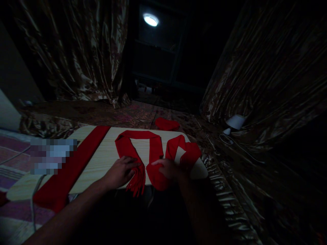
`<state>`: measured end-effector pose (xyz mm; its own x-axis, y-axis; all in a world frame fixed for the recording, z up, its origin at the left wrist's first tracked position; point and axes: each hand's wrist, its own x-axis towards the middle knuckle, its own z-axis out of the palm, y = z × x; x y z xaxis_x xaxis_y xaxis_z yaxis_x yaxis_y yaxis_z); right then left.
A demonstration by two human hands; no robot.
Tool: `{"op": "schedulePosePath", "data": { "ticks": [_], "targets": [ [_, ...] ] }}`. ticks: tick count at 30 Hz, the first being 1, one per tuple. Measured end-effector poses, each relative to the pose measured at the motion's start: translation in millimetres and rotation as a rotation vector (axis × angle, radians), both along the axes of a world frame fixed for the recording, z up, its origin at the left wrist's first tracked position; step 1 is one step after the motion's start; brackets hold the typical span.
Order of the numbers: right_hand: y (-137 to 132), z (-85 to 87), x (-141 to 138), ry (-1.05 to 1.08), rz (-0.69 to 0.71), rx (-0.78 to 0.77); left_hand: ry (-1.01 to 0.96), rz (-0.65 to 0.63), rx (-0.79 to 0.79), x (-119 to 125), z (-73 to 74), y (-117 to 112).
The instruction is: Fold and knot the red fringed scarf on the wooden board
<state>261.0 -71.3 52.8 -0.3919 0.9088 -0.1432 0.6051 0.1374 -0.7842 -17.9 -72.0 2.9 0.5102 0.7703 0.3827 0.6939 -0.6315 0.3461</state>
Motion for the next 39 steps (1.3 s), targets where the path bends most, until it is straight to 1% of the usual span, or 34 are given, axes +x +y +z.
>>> {"op": "schedulePosePath", "data": {
  "ticks": [3, 6, 8, 10, 12, 15, 17, 19, 21, 23, 26, 29, 31, 35, 39],
  "targets": [
    [2.1, -4.2, -4.0, -0.028, -0.009, 0.054, -0.053, 0.029, -0.018, 4.3, 1.4, 4.6],
    [3.5, -7.2, -9.2, -0.042, 0.052, 0.061, -0.136, 0.043, -0.047, 4.6, 1.1, 9.4],
    [4.0, -9.3, -13.7, -0.015, 0.071, 0.061, -0.155, 0.025, -0.062, 2.7, 1.9, 10.3],
    [4.3, -12.2, -18.6, 0.060, 0.036, 0.072, -0.094, -0.005, -0.080, 1.0, 5.8, 8.5],
    [4.4, -15.8, -22.9, 0.156, -0.059, 0.089, 0.033, -0.016, -0.105, 1.5, 13.0, 4.3],
    [3.9, -22.2, -25.3, 0.259, -0.222, 0.080, 0.230, 0.003, -0.124, 7.3, 25.2, -3.6],
    [3.2, -26.0, -24.2, 0.292, -0.265, 0.048, 0.326, -0.036, -0.123, 12.7, 29.9, -8.3],
    [2.4, -28.8, -22.6, 0.313, -0.280, 0.027, 0.388, -0.126, -0.121, 17.6, 29.9, -11.7],
    [2.1, -30.4, -21.7, 0.333, -0.298, 0.016, 0.429, -0.220, -0.119, 21.2, 25.4, -14.0],
    [2.1, -30.9, -21.8, 0.355, -0.324, -0.004, 0.447, -0.246, -0.119, 23.5, 18.3, -16.3],
    [2.2, -30.5, -22.4, 0.384, -0.339, -0.035, 0.443, -0.198, -0.109, 25.7, 7.7, -20.6],
    [2.4, -29.1, -21.7, 0.394, -0.324, -0.042, 0.408, -0.182, -0.098, 26.3, 3.1, -24.8],
    [3.2, -27.4, -20.9, 0.389, -0.312, -0.058, 0.365, -0.193, -0.113, 25.4, 4.4, -26.1],
    [4.8, -22.7, -19.9, 0.360, -0.277, -0.091, 0.260, -0.249, -0.158, 20.8, 12.8, -25.4],
    [0.1, -20.5, -18.7, 0.286, -0.217, -0.117, 0.179, -0.282, -0.223, 16.7, 17.5, -23.8]
  ]
}}
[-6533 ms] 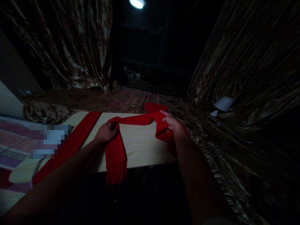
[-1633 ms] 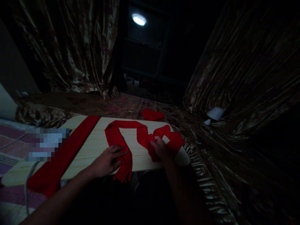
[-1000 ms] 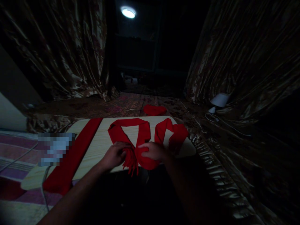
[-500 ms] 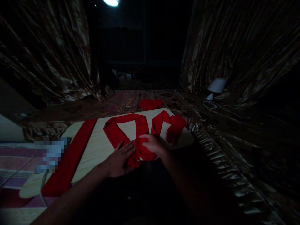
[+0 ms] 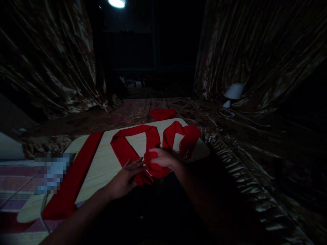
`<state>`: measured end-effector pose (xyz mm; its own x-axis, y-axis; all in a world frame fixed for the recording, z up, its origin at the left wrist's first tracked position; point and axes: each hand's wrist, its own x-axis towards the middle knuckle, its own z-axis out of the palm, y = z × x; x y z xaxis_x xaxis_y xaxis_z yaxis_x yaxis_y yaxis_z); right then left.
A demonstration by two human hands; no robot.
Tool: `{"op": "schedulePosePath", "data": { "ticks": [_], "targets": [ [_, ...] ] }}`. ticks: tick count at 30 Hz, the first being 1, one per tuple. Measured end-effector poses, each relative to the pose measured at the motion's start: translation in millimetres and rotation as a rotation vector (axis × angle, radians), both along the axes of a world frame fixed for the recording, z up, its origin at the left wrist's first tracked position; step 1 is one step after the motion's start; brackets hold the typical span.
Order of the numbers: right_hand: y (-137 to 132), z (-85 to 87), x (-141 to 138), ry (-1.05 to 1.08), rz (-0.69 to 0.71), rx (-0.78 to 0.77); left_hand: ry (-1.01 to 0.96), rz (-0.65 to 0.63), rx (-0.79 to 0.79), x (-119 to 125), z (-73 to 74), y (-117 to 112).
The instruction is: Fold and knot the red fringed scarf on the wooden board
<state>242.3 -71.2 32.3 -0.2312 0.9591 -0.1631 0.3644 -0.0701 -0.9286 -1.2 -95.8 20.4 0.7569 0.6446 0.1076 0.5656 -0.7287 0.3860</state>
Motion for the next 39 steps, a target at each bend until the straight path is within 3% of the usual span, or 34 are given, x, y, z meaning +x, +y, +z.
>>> {"op": "schedulePosePath", "data": {
  "ticks": [9, 17, 24, 32, 39],
  "targets": [
    [-17.3, -3.3, -1.8, 0.107, 0.055, -0.001, -0.167, 0.137, 0.002, -1.2, -10.2, 5.2],
    [-22.3, -2.2, -8.3, 0.076, 0.045, -0.022, 0.006, -0.054, -0.005, -20.5, 3.9, 2.5],
    [-18.4, -7.4, -7.2, 0.057, 0.016, 0.010, 0.020, 0.003, 0.056, -20.9, -3.4, -11.4],
    [-25.2, -8.2, -13.9, 0.035, 0.056, 0.031, -0.036, 0.024, 0.017, -24.0, -5.0, -15.8],
    [-30.5, -13.0, -25.3, 0.096, 0.042, -0.040, -0.371, 0.269, -0.161, -28.9, -13.4, -3.9]
  ]
}}
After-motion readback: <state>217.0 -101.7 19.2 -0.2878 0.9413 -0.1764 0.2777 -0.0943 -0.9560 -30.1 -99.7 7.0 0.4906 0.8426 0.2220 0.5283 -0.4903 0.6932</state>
